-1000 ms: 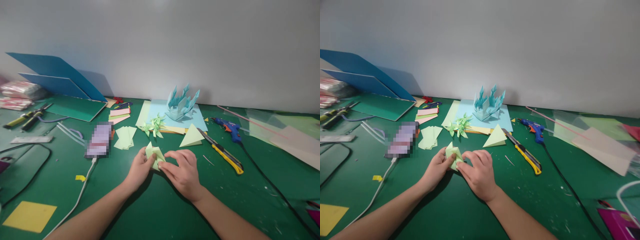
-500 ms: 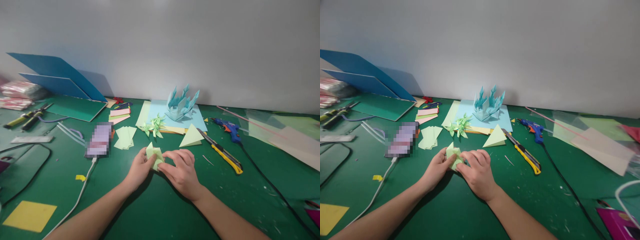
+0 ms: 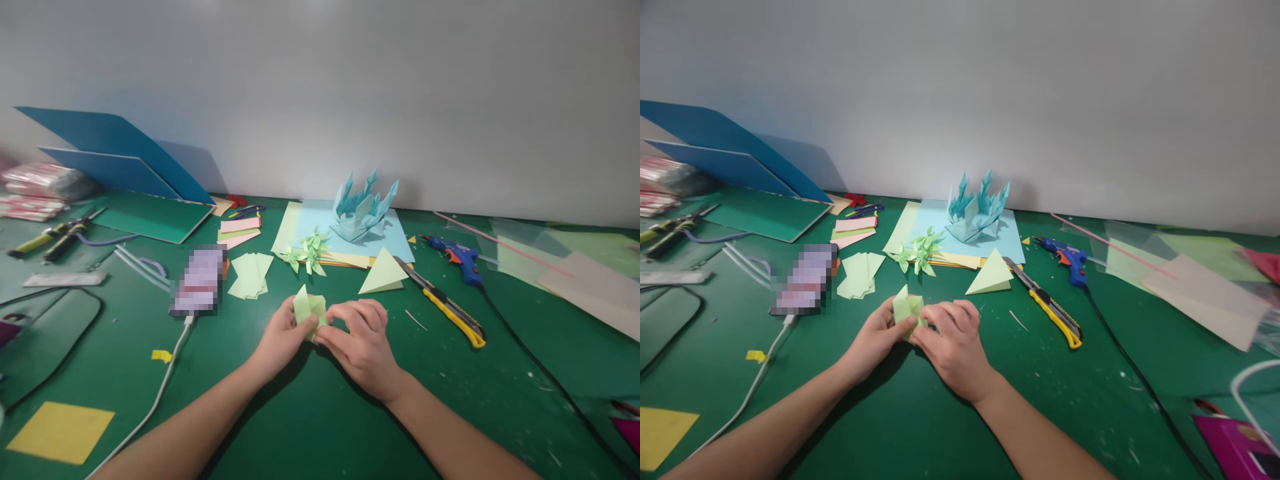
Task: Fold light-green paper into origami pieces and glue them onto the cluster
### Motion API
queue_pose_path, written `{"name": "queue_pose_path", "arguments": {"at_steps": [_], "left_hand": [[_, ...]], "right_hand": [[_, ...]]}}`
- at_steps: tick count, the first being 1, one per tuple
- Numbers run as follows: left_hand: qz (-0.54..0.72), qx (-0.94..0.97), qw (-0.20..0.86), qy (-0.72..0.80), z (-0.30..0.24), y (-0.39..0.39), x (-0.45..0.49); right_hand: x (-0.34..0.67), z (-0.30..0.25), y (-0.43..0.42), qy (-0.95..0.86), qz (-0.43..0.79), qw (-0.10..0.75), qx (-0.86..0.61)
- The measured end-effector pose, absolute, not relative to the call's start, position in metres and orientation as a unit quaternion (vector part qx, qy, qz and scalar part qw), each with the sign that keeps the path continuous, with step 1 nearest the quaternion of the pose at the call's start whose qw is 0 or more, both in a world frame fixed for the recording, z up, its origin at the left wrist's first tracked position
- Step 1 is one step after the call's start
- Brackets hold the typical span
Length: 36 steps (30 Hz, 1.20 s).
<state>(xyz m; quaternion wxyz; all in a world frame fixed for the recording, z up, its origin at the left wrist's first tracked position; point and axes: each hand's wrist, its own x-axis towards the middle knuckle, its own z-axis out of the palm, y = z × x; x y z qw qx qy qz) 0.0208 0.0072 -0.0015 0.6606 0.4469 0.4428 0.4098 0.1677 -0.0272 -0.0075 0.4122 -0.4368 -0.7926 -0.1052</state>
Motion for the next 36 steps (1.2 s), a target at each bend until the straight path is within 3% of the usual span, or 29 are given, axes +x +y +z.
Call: {"name": "queue_pose_path", "arguments": {"at_steps": [25,36], "left_hand": [[0.4,0.476,0.627,0.469,-0.003,0.0074,0.0208],[0.406,0.427,0.662,0.464,-0.0009,0.0092,0.0215]], "right_hand": [[0.1688,-0.0126,-0.0252,-0.782,-0.11,0.387,-0.476],[0.17,-0.0117,-0.0246,-0.778,-0.127,0.383,-0.481]]}}
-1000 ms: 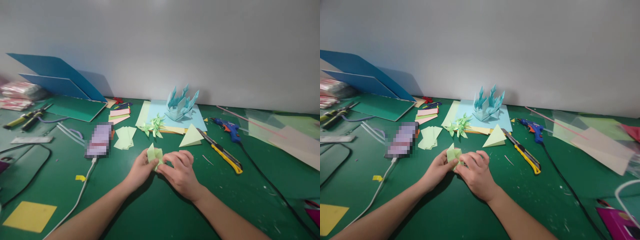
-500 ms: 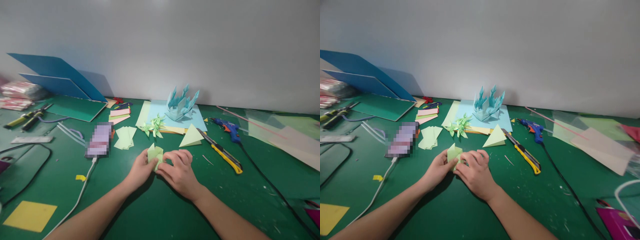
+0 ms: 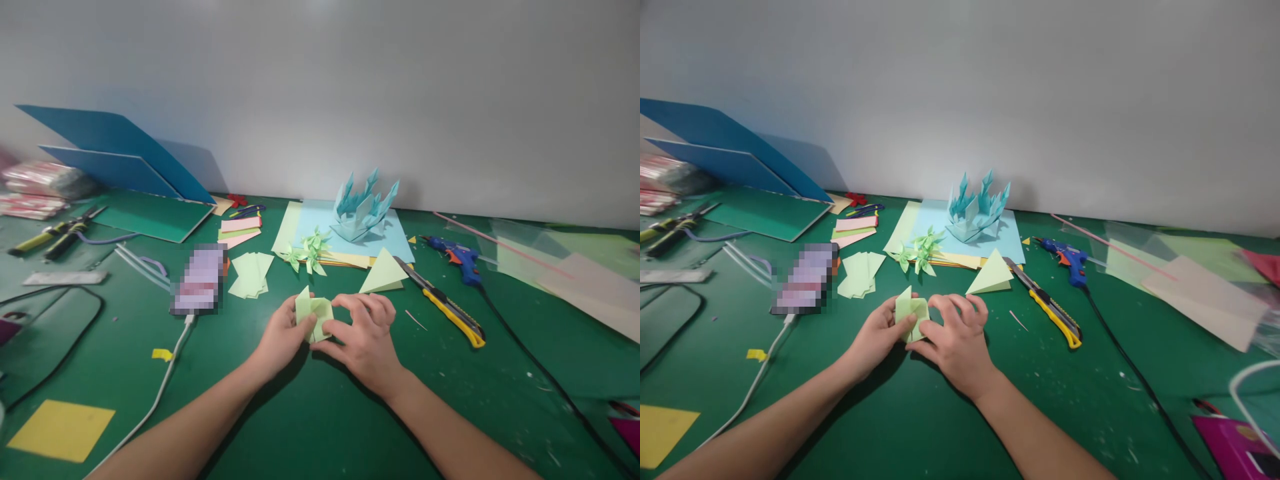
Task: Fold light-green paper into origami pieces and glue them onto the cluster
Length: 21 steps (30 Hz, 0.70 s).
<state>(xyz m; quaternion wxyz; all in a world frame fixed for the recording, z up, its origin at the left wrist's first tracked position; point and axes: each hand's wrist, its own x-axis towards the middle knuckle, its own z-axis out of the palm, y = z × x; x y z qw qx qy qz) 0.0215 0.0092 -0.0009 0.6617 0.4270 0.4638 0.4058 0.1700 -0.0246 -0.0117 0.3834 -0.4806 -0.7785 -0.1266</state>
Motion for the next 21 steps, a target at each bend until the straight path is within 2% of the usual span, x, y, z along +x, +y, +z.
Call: {"name": "queue_pose_path", "arguments": {"at_steps": [4,10,12,21], "left_hand": [[0.408,0.443,0.648,0.465,0.0,0.009,0.021],[0.418,0.47,0.621,0.468,0.005,0.008,0.021],[0.428,0.477,0.608,0.469,0.006,0.007,0.021],[0.428,0.486,0.613,0.454,0.004,0.005,0.022]], "right_hand": [[0.172,-0.016,-0.025,-0.782,-0.073,0.38,-0.489],[0.177,-0.022,-0.019,-0.695,0.19,0.498,-0.483],[0.178,-0.022,-0.016,-0.655,0.259,0.515,-0.489],[0.176,-0.016,-0.012,-0.693,0.285,0.461,-0.475]]}}
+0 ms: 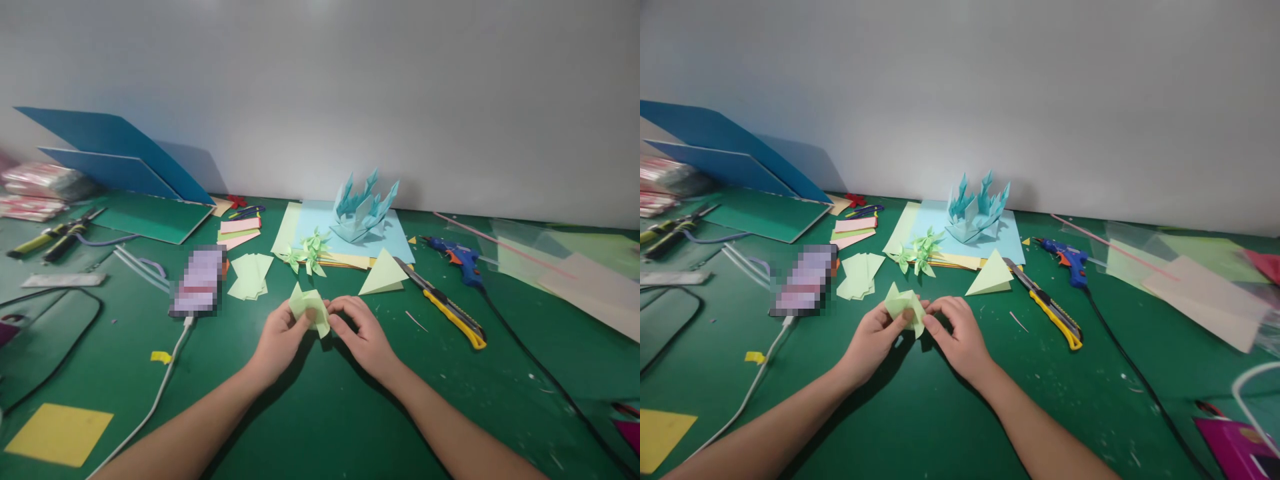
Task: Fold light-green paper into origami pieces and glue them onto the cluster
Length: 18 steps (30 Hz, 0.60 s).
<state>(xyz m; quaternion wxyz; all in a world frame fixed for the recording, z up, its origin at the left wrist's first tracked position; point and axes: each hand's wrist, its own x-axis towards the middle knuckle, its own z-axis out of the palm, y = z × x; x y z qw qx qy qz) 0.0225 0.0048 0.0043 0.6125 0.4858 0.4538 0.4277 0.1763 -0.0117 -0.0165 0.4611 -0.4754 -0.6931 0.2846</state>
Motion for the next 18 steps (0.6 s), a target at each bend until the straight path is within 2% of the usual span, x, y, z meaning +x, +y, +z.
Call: {"name": "queue_pose_path", "arguments": {"at_steps": [4,11,18], "left_hand": [[0.438,0.472,0.598,0.477,0.0021,0.0043,0.023],[0.422,0.431,0.65,0.462,0.0047,0.0051,0.0226],[0.409,0.453,0.648,0.455,0.0051,0.0059,0.0229]], "right_hand": [[0.176,-0.0179,-0.011,-0.69,0.28,0.462,-0.481],[0.1759,-0.0189,-0.01,-0.677,0.294,0.466,-0.488],[0.1764,-0.0168,-0.0109,-0.67,0.288,0.468,-0.499]]}}
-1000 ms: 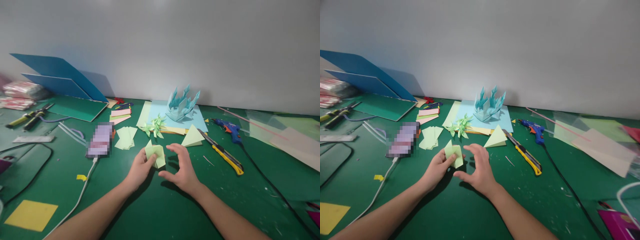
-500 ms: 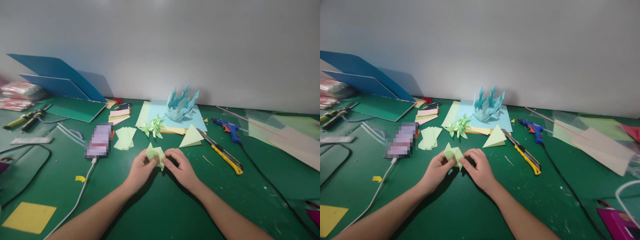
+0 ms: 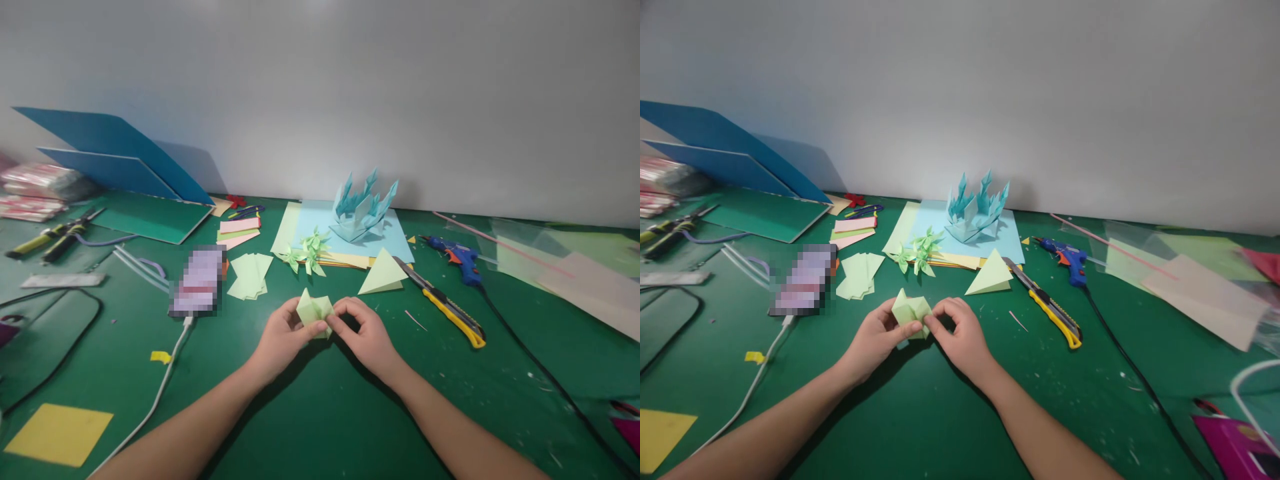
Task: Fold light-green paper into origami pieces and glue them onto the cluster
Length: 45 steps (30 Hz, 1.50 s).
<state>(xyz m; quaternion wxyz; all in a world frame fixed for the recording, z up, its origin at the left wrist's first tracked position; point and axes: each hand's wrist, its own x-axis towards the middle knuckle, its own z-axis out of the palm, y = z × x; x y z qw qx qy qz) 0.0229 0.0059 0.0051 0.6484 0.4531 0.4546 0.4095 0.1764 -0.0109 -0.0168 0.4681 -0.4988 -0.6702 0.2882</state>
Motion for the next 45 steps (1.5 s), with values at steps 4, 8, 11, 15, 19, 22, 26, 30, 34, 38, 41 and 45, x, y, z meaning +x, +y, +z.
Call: {"name": "queue_pose_path", "arguments": {"at_steps": [4,8,11,15,19,22,26,30,34,38,41,45], "left_hand": [[0.408,0.505,0.6,0.467,0.0064,0.0057,0.0208],[0.42,0.512,0.571,0.486,0.0095,0.0065,0.0193],[0.429,0.469,0.603,0.483,0.0107,0.0068,0.0203],[0.44,0.417,0.639,0.474,0.0111,0.0062,0.0224],[0.431,0.389,0.666,0.469,0.0126,0.0056,0.022],[0.41,0.405,0.669,0.469,0.0124,0.0062,0.0206],[0.407,0.418,0.663,0.468,0.0111,0.0075,0.02],[0.426,0.405,0.665,0.461,0.0113,0.0071,0.0208],[0.427,0.416,0.67,0.442,0.0105,0.0058,0.0213],[0.431,0.475,0.628,0.441,0.0077,0.0062,0.0204],[0.421,0.539,0.57,0.456,0.0057,0.007,0.0191],[0.394,0.555,0.553,0.48,0.0054,0.0072,0.018]], "right_hand": [[0.1754,-0.0149,-0.0121,-0.691,0.271,0.45,-0.496],[0.1744,-0.0134,-0.0131,-0.699,0.27,0.443,-0.492],[0.1746,-0.0131,-0.0136,-0.689,0.287,0.444,-0.496],[0.1749,-0.0121,-0.0144,-0.674,0.319,0.441,-0.5],[0.175,-0.012,-0.0142,-0.633,0.361,0.46,-0.508],[0.1754,-0.0147,-0.013,-0.593,0.384,0.489,-0.512],[0.175,-0.0178,-0.0129,-0.55,0.42,0.516,-0.505],[0.1736,-0.0166,-0.0156,-0.579,0.44,0.505,-0.465],[0.1729,-0.0161,-0.016,-0.593,0.435,0.5,-0.457],[0.1732,-0.0175,-0.0143,-0.579,0.447,0.509,-0.452],[0.1731,-0.0182,-0.0137,-0.568,0.459,0.512,-0.452],[0.1728,-0.0193,-0.013,-0.552,0.473,0.521,-0.448]]}}
